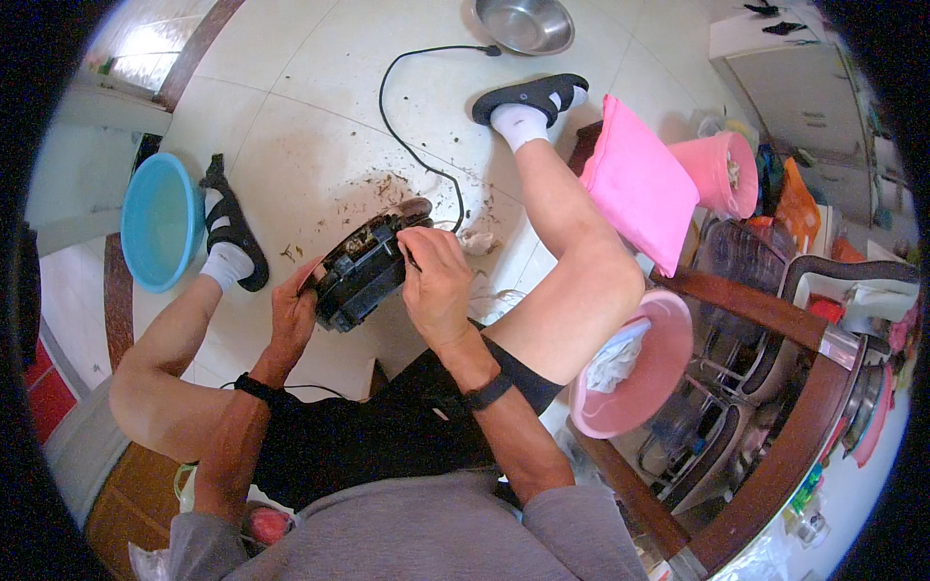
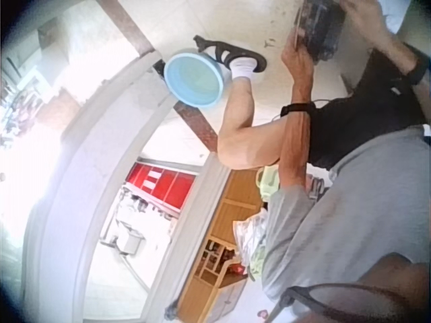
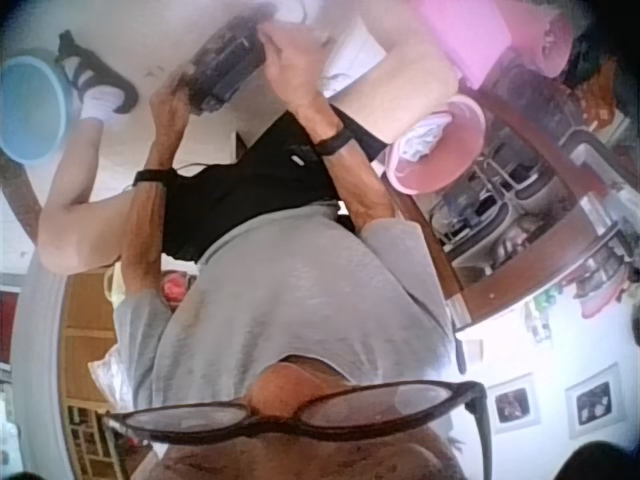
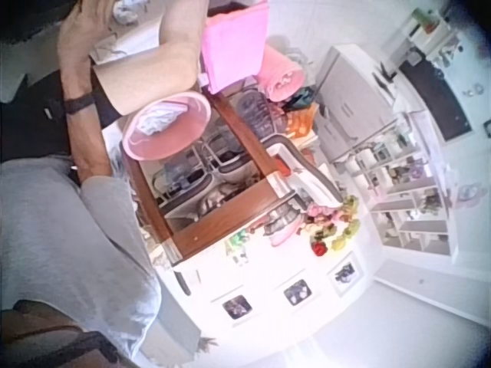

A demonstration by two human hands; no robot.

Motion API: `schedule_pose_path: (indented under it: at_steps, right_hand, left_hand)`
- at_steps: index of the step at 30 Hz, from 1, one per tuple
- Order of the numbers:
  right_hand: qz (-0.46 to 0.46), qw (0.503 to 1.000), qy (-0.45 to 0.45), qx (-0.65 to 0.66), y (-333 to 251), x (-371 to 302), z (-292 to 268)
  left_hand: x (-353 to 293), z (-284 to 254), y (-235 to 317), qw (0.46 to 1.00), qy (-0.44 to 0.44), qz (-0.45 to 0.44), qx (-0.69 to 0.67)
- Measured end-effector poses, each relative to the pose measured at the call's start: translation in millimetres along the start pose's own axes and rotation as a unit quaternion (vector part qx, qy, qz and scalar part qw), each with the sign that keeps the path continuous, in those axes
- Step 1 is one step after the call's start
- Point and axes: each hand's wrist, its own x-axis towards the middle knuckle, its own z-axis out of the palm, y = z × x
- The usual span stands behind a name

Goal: Repairing a waffle maker using a screwdriver and pliers.

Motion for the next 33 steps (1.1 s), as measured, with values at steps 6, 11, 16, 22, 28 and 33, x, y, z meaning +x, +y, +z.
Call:
schedule_pose_path:
  at_steps: [6,11,16,22,28,33]
  right_hand:
    - [-0.068,0.996,-0.06,-0.013,5,-1,-5]
    - [-0.021,0.999,-0.032,0.034,-2,-2,-2]
    - [0.034,0.998,0.026,0.044,2,-2,2]
    - [-0.042,0.997,-0.053,0.022,2,-10,3]
    - [0.151,0.978,0.037,0.14,4,-19,10]
    - [0.172,0.971,0.06,0.155,9,-21,19]
  left_hand:
    - [-1,1,-1,1.0,0.003,-0.009,-0.013]
    - [2,3,-4,0.999,0.018,0.032,-0.009]
    - [1,3,4,1.0,0.007,0.011,0.012]
    - [0,1,9,0.999,0.003,-0.05,0.02]
    - [1,2,5,0.999,0.023,-0.016,0.023]
    - [2,2,10,0.999,0.026,-0.004,0.02]
